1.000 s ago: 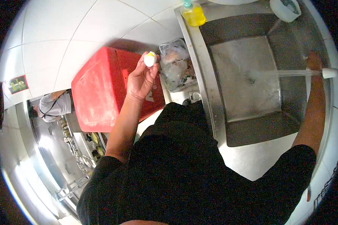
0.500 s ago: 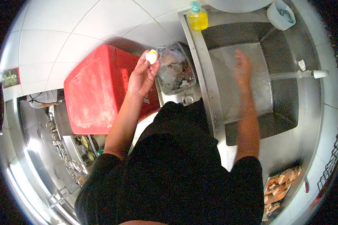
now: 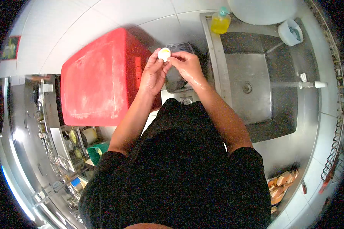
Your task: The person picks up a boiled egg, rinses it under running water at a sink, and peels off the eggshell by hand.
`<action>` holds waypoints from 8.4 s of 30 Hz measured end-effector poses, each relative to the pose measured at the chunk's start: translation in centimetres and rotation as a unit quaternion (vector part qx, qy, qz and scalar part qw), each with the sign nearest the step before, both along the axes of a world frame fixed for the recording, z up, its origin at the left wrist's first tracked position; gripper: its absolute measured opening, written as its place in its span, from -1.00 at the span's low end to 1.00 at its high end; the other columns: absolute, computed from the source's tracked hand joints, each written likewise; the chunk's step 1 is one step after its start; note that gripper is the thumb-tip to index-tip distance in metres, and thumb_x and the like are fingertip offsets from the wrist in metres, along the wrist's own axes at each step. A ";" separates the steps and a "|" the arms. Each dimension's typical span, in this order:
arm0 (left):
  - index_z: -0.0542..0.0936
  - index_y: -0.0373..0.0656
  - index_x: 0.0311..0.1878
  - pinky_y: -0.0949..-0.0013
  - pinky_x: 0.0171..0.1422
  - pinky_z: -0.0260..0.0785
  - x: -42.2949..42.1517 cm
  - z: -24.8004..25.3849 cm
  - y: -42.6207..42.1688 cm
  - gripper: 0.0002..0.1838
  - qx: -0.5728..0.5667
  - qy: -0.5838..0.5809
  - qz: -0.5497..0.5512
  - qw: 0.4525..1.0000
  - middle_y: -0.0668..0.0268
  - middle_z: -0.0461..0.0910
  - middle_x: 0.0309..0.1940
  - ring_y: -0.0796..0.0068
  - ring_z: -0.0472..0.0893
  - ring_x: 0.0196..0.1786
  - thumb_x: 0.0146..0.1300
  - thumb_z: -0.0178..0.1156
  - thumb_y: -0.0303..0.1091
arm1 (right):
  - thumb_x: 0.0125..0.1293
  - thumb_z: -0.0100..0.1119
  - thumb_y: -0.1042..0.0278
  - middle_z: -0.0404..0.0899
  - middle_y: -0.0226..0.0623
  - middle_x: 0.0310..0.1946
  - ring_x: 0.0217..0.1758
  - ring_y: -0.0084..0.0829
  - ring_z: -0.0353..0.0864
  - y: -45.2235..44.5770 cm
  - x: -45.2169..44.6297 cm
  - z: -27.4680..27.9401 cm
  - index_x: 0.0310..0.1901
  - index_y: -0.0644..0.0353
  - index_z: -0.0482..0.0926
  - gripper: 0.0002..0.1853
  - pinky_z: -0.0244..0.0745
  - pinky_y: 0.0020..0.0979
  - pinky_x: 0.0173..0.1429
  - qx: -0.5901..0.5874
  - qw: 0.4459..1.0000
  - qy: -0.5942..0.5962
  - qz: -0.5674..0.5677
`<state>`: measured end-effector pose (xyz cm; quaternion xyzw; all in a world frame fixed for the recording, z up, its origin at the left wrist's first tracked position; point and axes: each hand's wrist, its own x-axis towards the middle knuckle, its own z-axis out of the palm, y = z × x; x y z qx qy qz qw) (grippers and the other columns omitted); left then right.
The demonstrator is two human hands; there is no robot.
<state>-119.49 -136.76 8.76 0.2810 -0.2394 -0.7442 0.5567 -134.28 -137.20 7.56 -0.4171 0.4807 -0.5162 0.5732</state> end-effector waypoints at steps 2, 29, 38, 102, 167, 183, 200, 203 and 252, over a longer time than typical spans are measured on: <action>0.38 -0.17 0.26 0.19 0.32 0.38 0.6 -0.2 0.5 -0.58 0.003 -0.017 0.023 1.000 0.24 0.50 0.13 0.33 0.52 0.16 0.33 0.12 -0.53 | 0.15 0.38 0.38 0.68 -0.35 -0.36 -0.33 -0.63 0.55 0.4 1.0 -0.2 -0.21 0.36 0.68 -0.76 0.44 -0.57 -0.23 0.005 1.000 -0.003 -0.010; 0.36 -0.20 0.26 0.29 0.11 0.47 1.2 -1.3 2.6 -0.60 0.036 -0.027 0.036 0.998 0.23 0.55 0.06 0.37 0.58 -0.01 0.38 0.10 -0.46 | 0.19 0.25 0.53 0.57 -0.39 -0.44 -0.50 -0.61 0.54 2.3 2.8 -1.6 -0.31 0.27 0.54 -0.92 0.52 -0.55 -0.42 0.018 0.996 -0.089 -0.026; 0.37 -0.21 0.27 0.31 0.12 0.48 1.6 -1.7 2.2 -0.63 0.047 -0.007 0.019 0.999 0.22 0.55 0.06 0.37 0.59 -0.01 0.41 0.04 -0.45 | 0.28 0.12 0.54 0.55 -0.41 -0.44 -0.47 -0.59 0.54 1.7 1.8 -1.5 -0.26 0.27 0.57 -0.95 0.56 -0.52 -0.35 0.062 0.970 -0.230 -0.044; 0.41 -0.31 0.23 0.34 0.02 0.53 3.8 -0.2 2.2 -0.62 -0.036 -0.149 -0.015 0.988 0.20 0.57 0.05 0.43 0.61 -0.08 0.37 0.10 -0.51 | 0.29 0.15 0.51 0.62 -0.16 -0.22 -0.24 -0.35 0.69 2.1 0.4 0.0 -0.03 0.37 0.52 -0.76 0.70 -0.28 -0.10 0.127 0.947 -0.288 0.069; 0.41 -0.36 0.22 0.27 0.02 0.57 9.0 -1.9 -3.9 -0.62 -0.001 -0.064 -0.057 0.996 0.13 0.59 -0.01 0.32 0.64 -0.11 0.36 0.10 -0.50 | 0.29 0.11 0.51 0.58 -0.21 -0.45 -0.52 -0.42 0.63 8.3 0.7 14.6 -0.09 0.36 0.53 -0.81 0.63 -0.41 -0.38 0.226 0.938 -0.219 0.145; 0.40 -0.33 0.24 0.27 0.03 0.57 9.6 -1.9 -4.9 -0.61 0.022 0.003 -0.061 0.998 0.10 0.58 0.02 0.28 0.65 -0.11 0.36 0.10 -0.48 | 0.16 0.30 0.59 0.61 -0.05 -0.34 -0.31 -0.25 0.63 8.1 3.2 21.0 -0.22 0.40 0.66 -0.85 0.51 -0.44 -0.30 -0.104 0.849 -0.356 0.376; 0.39 -0.30 0.25 0.27 0.05 0.55 10.1 -1.7 -4.9 -0.58 0.018 0.017 -0.054 0.998 0.10 0.58 0.03 0.31 0.64 -0.09 0.34 0.13 -0.46 | 0.26 0.18 0.38 0.66 -0.10 -0.14 -0.25 -0.32 0.67 3.2 4.0 -5.8 0.15 0.26 0.51 -0.58 0.58 -0.35 -0.09 0.055 0.961 0.269 -0.006; 0.34 -0.31 0.28 0.30 0.14 0.51 10.3 -2.1 -5.2 -0.56 0.002 0.024 -0.074 0.997 -0.05 0.49 0.15 0.27 0.61 -0.03 0.37 0.09 -0.41 | 0.34 0.10 0.46 0.64 -0.23 -0.23 -0.33 -0.53 0.62 5.0 4.7 2.0 0.09 0.32 0.53 -0.69 0.55 -0.49 -0.24 0.098 0.993 -0.031 0.052; 0.40 -0.33 0.27 0.26 0.10 0.52 10.0 -1.3 -4.6 -0.57 -0.018 0.071 -0.133 0.988 0.12 0.57 0.07 0.28 0.63 -0.02 0.36 0.09 -0.44 | 0.23 0.25 0.43 0.64 -0.41 -0.41 -0.41 -0.67 0.58 -4.2 6.2 4.3 -0.11 0.33 0.63 -0.78 0.49 -0.59 -0.30 -0.102 0.986 0.108 0.082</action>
